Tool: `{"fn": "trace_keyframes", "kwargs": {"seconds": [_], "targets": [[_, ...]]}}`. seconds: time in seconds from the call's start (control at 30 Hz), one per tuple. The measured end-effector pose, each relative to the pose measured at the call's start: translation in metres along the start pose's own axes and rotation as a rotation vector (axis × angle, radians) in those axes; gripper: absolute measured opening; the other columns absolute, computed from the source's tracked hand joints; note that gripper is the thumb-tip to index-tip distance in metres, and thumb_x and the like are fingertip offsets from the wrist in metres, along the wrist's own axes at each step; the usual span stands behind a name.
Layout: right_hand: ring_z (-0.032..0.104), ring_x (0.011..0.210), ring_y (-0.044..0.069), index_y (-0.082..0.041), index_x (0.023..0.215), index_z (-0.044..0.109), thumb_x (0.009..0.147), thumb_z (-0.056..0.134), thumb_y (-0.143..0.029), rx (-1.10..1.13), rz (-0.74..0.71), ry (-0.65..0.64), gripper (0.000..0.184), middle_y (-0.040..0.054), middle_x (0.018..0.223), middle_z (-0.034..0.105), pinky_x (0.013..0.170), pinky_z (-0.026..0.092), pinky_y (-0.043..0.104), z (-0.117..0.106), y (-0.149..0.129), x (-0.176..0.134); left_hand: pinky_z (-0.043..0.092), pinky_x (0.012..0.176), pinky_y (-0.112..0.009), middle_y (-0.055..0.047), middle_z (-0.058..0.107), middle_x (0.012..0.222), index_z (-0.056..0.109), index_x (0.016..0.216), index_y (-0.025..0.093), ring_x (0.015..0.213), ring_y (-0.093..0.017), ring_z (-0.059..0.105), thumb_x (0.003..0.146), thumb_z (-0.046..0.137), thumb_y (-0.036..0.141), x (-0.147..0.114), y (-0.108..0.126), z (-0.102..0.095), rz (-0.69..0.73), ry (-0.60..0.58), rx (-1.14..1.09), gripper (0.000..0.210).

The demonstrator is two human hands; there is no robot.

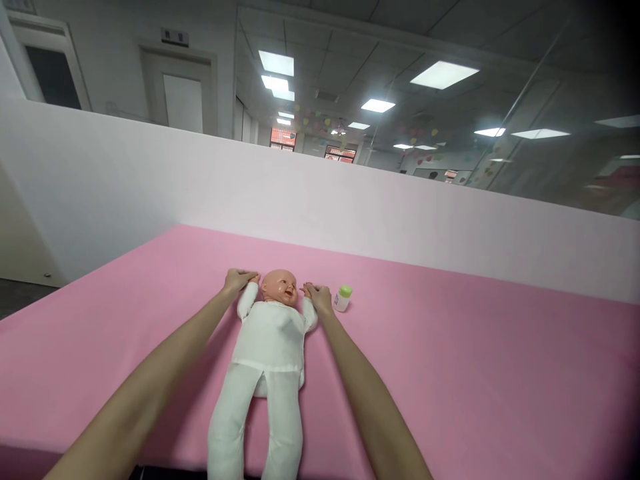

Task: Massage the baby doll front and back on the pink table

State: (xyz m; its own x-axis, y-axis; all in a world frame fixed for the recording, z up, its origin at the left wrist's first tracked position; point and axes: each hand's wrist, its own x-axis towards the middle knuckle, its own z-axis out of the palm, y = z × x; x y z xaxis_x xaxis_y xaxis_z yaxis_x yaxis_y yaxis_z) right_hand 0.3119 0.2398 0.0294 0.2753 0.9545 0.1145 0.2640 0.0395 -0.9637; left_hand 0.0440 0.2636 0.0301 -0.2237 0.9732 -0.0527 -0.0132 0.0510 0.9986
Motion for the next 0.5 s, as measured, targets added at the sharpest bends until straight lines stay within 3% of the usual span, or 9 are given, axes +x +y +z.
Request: {"fn": "trace_keyframes", "kwargs": {"seconds": [0.1,0.2,0.37,0.5], "targets": [[0.072,0.071,0.024,-0.02,0.048,0.058,0.08,0.065,-0.025,-0.021,0.076,0.001,0.032,0.0084,0.059,0.071,0.059,0.048,0.027,0.006,0.016,0.001,0.051,0.055,-0.031,-0.007,0.069,0.052,0.069,0.054,0.016,0.06,-0.024,0.069,0.052,0.093,0.024,0.008,-0.02,0.003,-0.09,0.039,0.075,0.026],[0.072,0.07,0.024,-0.021,0.047,0.058,0.078,0.067,-0.027,-0.033,0.098,0.003,0.033,0.0072,0.056,0.07,0.057,0.047,0.026,0.007,0.024,0.004,0.052,0.055,-0.032,-0.007,0.067,0.05,0.068,0.054,0.018,0.061,-0.026,0.071,0.05,0.094,0.024,0.01,-0.026,0.001,-0.115,0.04,0.085,0.027],[0.075,0.087,0.027,-0.017,0.062,0.068,0.082,0.067,-0.042,0.023,0.008,-0.033,0.032,0.0115,0.079,0.079,0.071,0.054,0.03,-0.004,0.009,0.001,0.059,0.072,-0.033,-0.012,0.081,0.084,0.078,0.076,0.015,0.081,-0.026,0.076,0.053,0.096,0.041,0.001,-0.004,-0.019,-0.012,-0.032,-0.037,0.04],[0.073,0.102,0.029,-0.016,0.088,0.079,0.083,0.072,-0.053,0.068,-0.228,-0.175,0.038,0.0135,0.107,0.08,0.087,0.054,0.037,-0.036,-0.017,-0.03,0.06,0.09,-0.037,-0.014,0.081,0.108,0.083,0.099,0.017,0.1,-0.027,0.075,0.059,0.095,0.05,-0.026,0.02,-0.059,0.205,-0.215,-0.094,0.053]]}}
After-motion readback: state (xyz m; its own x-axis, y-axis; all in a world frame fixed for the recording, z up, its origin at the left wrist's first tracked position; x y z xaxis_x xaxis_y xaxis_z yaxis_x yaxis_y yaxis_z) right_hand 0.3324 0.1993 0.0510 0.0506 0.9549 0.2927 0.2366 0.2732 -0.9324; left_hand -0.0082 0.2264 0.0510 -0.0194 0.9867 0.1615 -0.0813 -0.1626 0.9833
